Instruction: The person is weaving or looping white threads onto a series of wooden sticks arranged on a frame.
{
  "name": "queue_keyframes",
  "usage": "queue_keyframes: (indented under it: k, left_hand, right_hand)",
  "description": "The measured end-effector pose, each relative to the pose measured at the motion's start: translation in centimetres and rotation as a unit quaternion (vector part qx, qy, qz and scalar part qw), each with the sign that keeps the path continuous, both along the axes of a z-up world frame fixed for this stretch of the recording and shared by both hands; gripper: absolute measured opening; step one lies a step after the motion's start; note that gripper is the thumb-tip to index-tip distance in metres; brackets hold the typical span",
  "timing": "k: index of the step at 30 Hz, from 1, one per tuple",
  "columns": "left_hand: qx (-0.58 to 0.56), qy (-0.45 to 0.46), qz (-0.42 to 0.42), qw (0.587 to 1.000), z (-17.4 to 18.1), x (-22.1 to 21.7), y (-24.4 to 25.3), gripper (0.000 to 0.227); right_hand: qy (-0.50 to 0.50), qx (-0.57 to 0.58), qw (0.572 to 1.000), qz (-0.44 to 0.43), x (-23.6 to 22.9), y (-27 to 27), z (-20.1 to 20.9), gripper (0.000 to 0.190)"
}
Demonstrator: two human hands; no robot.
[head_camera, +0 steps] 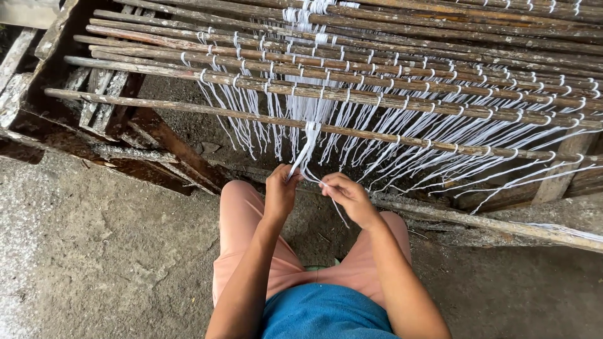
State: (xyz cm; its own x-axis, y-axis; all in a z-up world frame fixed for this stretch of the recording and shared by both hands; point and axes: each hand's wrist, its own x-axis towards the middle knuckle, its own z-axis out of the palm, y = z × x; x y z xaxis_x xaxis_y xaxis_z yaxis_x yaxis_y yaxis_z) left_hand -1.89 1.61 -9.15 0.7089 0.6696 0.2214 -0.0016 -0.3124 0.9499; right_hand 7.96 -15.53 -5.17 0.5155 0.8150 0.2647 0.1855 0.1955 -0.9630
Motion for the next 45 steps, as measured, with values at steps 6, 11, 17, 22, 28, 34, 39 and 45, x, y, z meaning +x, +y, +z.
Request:
queue_keyframes:
  k: [6,11,17,22,28,34,39,45]
  left_hand:
    - [0.025,-0.004,0.045,0.999,-1.0,1.1,1.0,0.008]
    - [0.039,0.0,0.037,0.999,-1.9,1.9,1.2,0.01]
    - [-0.007,0.029,-0.026,0.999,-0.7,1.8,0.8,0.009]
    - [-0.155,0.037,-0.15,0.976,5.5,0.4,1.0,0.024]
    - [-0.206,0.008,-0.195,0.959,9.2,0.0,2.5,0.037]
    - [-0.187,-0.073,-0.191,0.961,11.3,0.9,2.3,0.044]
    - [-0.157,-0.119,-0.136,0.971,10.6,1.4,2.4,0.019]
    - [-0.159,-0.163,-0.112,0.967,9.5,2.0,1.3,0.026]
  right_hand:
    - [0.145,0.078,0.968,0.189,1.0,-5.3,3.9,0.018]
    - [0.108,0.04,0.951,0.288,1.3,-5.6,7.0,0.015]
    - [0.07,-0.139,0.944,0.292,1.3,-1.9,6.5,0.061]
    - [0.088,-0.212,0.947,0.226,2.2,1.1,4.8,0.063]
    - [0.097,-0.186,0.947,0.242,2.0,3.2,8.0,0.038]
    - [0.207,0.009,0.974,0.095,2.4,4.9,7.0,0.042]
    - [0.243,0.033,0.964,-0.105,1.7,5.0,9.4,0.042]
    - [0.193,-0.004,0.976,-0.098,0.5,5.8,10.8,0.044]
